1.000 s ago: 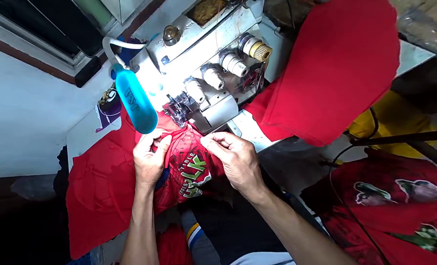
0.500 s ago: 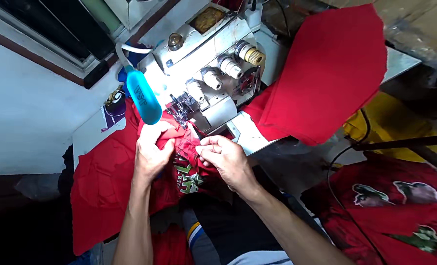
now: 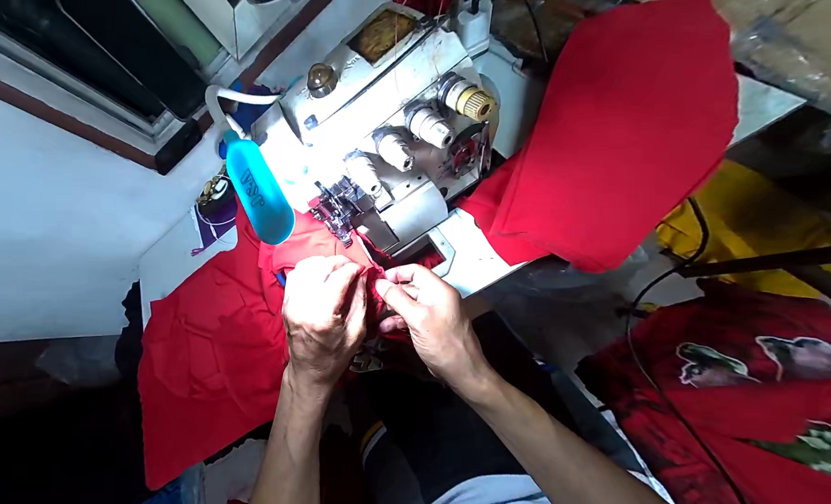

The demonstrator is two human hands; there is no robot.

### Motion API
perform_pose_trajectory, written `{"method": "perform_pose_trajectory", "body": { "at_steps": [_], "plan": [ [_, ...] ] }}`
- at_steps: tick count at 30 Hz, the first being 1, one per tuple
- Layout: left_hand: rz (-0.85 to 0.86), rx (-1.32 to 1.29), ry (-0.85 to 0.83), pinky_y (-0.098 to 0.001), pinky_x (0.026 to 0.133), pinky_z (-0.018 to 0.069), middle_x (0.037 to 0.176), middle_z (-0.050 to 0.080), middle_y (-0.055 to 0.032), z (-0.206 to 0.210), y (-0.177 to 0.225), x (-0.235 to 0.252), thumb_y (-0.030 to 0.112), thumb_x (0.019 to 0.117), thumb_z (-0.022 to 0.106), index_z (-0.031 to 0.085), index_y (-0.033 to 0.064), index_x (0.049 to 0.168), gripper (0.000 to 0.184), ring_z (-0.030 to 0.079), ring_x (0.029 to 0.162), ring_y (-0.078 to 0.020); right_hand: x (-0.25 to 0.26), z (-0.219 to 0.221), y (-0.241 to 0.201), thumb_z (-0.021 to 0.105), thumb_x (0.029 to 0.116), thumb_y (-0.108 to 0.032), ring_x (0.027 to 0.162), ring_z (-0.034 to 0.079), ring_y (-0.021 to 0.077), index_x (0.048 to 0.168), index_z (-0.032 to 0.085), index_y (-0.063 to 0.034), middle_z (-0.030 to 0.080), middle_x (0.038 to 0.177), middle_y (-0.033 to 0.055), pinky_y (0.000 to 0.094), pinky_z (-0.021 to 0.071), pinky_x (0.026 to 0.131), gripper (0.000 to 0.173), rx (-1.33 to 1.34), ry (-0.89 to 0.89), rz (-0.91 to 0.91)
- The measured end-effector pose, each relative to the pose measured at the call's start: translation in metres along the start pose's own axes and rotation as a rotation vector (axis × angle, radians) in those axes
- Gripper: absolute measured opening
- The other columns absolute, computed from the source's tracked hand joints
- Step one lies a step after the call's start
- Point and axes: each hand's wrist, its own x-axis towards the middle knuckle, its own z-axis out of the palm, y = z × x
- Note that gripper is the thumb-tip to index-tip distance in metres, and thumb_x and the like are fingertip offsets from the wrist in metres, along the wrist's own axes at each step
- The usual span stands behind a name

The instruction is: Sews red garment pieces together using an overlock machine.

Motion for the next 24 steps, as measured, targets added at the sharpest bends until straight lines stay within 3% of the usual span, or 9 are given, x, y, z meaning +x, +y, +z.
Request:
{"method": "perform_pose_trajectory", "body": {
  "at_steps": [4, 7, 13, 16, 18, 21, 24],
  "plan": [
    [-0.003, 0.140, 0.014, -0.0343, 0.085, 0.0548, 0.096, 0.075, -0.0096, 0.009, 0.006, 0.002, 0.013, 0.0880, 0.071, 0.079, 0.0055, 0.091, 0.011, 0.069, 0.094, -0.0229, 0.000, 0.008, 0.004, 0.069, 0.0978, -0.019, 0.061, 0.065, 0.0065, 0.107, 0.068, -0.0123, 0.070, 0.074, -0.0020, 0.0244, 0.0554, 0.058, 0.012, -0.049, 0.040, -0.023],
    [-0.064, 0.189, 0.026, -0.0327, 0.083, 0.0560, 0.097, 0.075, -0.0103, 0.012, 0.009, 0.003, 0.014, 0.0901, 0.072, 0.080, 0.0055, 0.093, 0.012, 0.070, 0.094, -0.0222, 0.003, 0.017, 0.005, 0.070, 0.0972, -0.020, 0.065, 0.066, 0.0066, 0.107, 0.069, -0.0125, 0.070, 0.077, -0.0021, 0.0267, 0.0573, 0.062, 0.012, -0.058, 0.058, -0.042],
    [-0.260, 0.093, -0.009, -0.0355, 0.101, 0.0494, 0.125, 0.073, -0.0075, 0.013, 0.002, -0.007, 0.013, 0.0948, 0.060, 0.079, 0.0060, 0.112, 0.027, 0.065, 0.117, -0.0216, 0.005, 0.029, 0.008, 0.072, 0.0965, -0.023, 0.063, 0.064, 0.0074, 0.104, 0.070, -0.0136, 0.070, 0.076, -0.0018, 0.0246, 0.0550, 0.060, 0.012, 0.002, 0.065, -0.035],
    [-0.343, 0.072, -0.014, -0.0425, 0.101, 0.0460, 0.135, 0.069, 0.0010, 0.017, -0.014, -0.007, 0.024, 0.0960, 0.058, 0.078, 0.0155, 0.119, 0.032, 0.059, 0.124, -0.0229, 0.005, 0.035, 0.011, 0.069, 0.0979, -0.017, 0.060, 0.063, 0.0097, 0.104, 0.070, -0.0073, 0.069, 0.073, 0.0017, 0.0253, 0.0538, 0.057, 0.012, 0.063, 0.053, -0.073],
    [-0.410, 0.086, -0.027, -0.0496, 0.105, 0.0457, 0.141, 0.065, -0.0003, 0.019, -0.021, -0.008, 0.033, 0.0958, 0.059, 0.076, 0.0203, 0.126, 0.036, 0.054, 0.133, -0.0307, 0.006, 0.036, 0.009, 0.065, 0.0988, -0.012, 0.061, 0.063, 0.0103, 0.105, 0.069, -0.0006, 0.068, 0.075, 0.0036, 0.0254, 0.0553, 0.057, 0.013, 0.092, 0.003, -0.105],
    [-0.469, 0.091, 0.033, -0.0486, 0.107, 0.0470, 0.138, 0.066, -0.0075, 0.013, -0.023, -0.018, 0.019, 0.0941, 0.056, 0.076, 0.0147, 0.124, 0.036, 0.057, 0.131, -0.0346, 0.003, 0.032, 0.001, 0.060, 0.1012, -0.006, 0.073, 0.074, 0.0187, 0.111, 0.068, 0.0061, 0.075, 0.088, 0.0117, 0.0319, 0.0642, 0.066, 0.017, 0.146, -0.119, -0.028],
    [-0.518, 0.048, 0.086, -0.0438, 0.101, 0.0532, 0.136, 0.067, -0.0122, -0.002, -0.001, -0.045, 0.000, 0.0834, 0.055, 0.077, 0.0079, 0.121, 0.044, 0.066, 0.119, -0.0306, 0.009, 0.023, -0.002, 0.053, 0.1059, -0.013, 0.085, 0.076, 0.0198, 0.114, 0.071, 0.0026, 0.077, 0.101, 0.0108, 0.0333, 0.0650, 0.073, 0.025, -0.010, -0.212, 0.055]
  ]
}}
